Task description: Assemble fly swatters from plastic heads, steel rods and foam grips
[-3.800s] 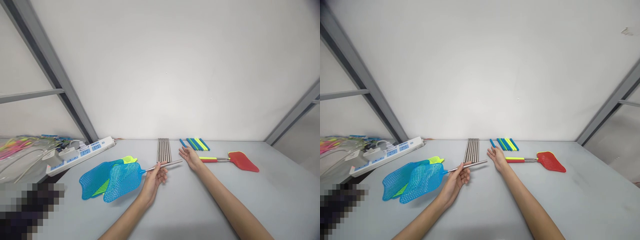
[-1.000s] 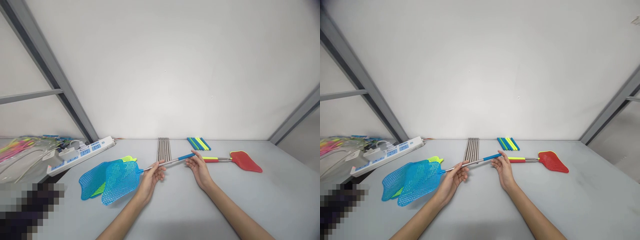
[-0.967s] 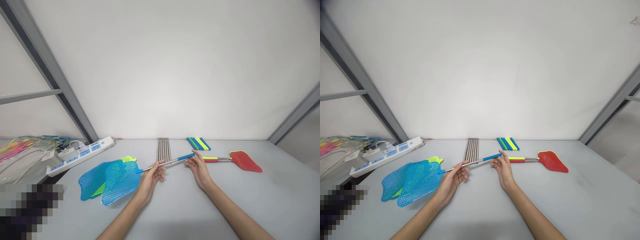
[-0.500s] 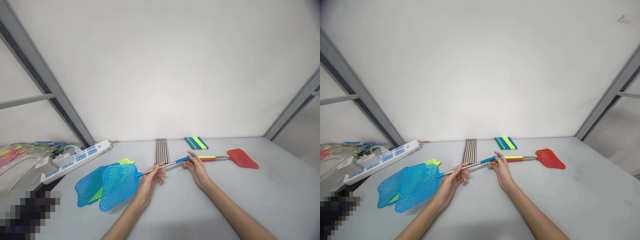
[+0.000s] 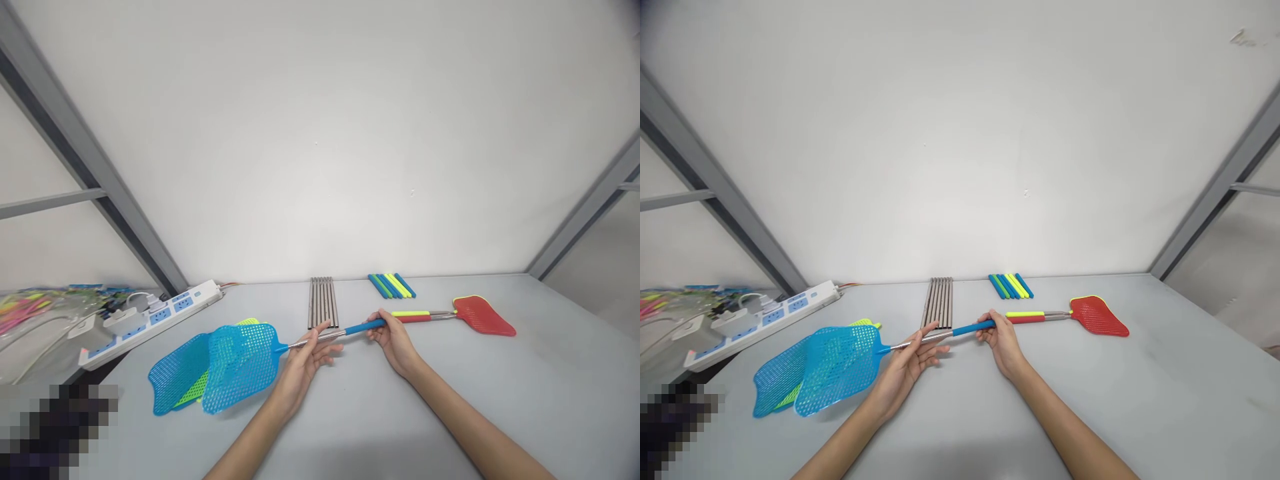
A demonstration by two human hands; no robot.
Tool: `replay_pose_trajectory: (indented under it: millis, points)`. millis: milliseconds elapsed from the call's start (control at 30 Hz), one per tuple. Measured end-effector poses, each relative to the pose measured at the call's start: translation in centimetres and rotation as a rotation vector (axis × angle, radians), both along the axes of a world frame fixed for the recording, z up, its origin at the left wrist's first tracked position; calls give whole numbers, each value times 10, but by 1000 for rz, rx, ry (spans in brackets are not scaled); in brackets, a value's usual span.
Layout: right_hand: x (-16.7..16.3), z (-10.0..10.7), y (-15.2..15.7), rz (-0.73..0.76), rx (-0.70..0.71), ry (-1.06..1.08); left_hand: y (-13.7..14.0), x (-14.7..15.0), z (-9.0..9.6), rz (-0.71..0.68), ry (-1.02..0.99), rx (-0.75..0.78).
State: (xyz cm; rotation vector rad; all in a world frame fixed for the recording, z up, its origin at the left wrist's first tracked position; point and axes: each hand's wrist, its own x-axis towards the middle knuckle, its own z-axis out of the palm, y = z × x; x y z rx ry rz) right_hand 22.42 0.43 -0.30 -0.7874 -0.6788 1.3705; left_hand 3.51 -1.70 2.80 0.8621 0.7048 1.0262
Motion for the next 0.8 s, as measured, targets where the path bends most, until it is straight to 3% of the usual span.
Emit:
replay_pose_trajectory:
  millis: [200, 467, 800]
  points:
    - [4, 1, -2, 63, -40, -41, -2, 1, 3, -59, -37, -33]
    - [4, 10, -7, 234, 10, -119, -2, -1, 2, -86, -27, -27]
    - [0, 15, -11, 319, 72, -313, -1, -2, 2, -77, -21, -10]
